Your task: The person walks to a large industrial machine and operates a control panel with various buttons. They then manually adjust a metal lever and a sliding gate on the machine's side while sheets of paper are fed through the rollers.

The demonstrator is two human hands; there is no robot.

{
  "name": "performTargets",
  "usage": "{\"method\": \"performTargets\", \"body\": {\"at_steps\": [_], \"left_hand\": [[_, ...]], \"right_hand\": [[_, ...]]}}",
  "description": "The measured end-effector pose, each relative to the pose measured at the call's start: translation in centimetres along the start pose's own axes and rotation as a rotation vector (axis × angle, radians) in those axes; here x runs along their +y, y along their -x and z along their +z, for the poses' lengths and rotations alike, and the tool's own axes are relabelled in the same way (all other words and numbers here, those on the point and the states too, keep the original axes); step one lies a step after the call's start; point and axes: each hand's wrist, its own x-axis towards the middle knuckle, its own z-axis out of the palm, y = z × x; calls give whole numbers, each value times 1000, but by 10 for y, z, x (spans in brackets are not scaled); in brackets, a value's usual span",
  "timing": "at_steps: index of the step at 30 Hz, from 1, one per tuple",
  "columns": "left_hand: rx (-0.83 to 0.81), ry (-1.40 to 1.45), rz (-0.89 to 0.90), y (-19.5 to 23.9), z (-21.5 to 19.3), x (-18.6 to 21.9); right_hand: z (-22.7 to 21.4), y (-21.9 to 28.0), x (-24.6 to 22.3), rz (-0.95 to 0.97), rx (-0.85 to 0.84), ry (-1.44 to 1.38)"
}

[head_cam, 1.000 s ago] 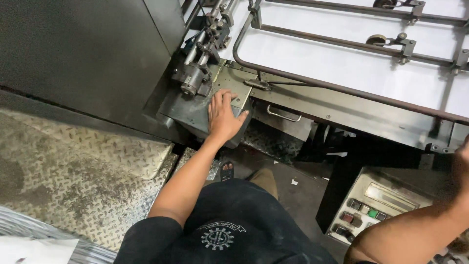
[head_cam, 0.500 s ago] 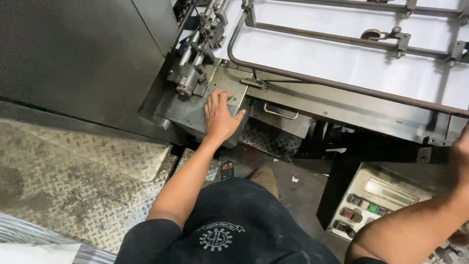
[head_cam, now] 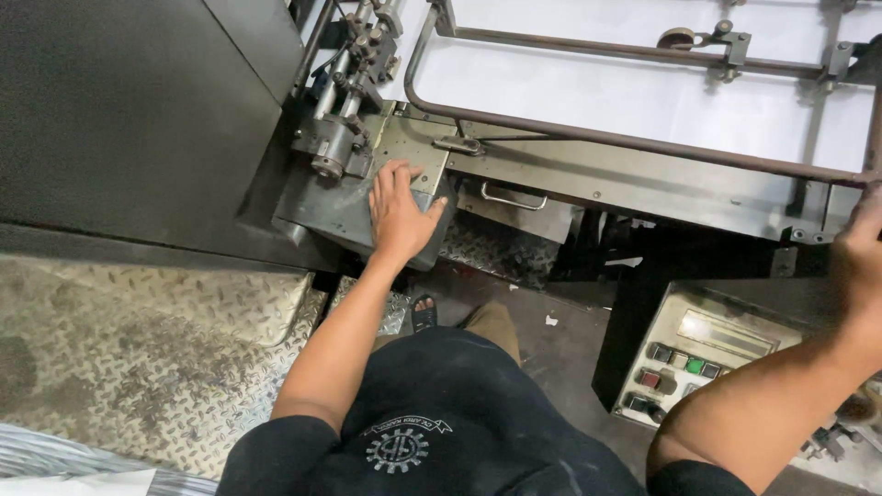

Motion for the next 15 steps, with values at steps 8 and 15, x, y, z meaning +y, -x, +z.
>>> {"method": "performTargets", "body": {"at_steps": [8,15], "left_hand": [[-24,-2,-20,0,-3,5],[8,19,-13,1,-2,4]], "right_hand": [[11,4,19,36,24,18],[17,12,30,40,36,-27]]}}
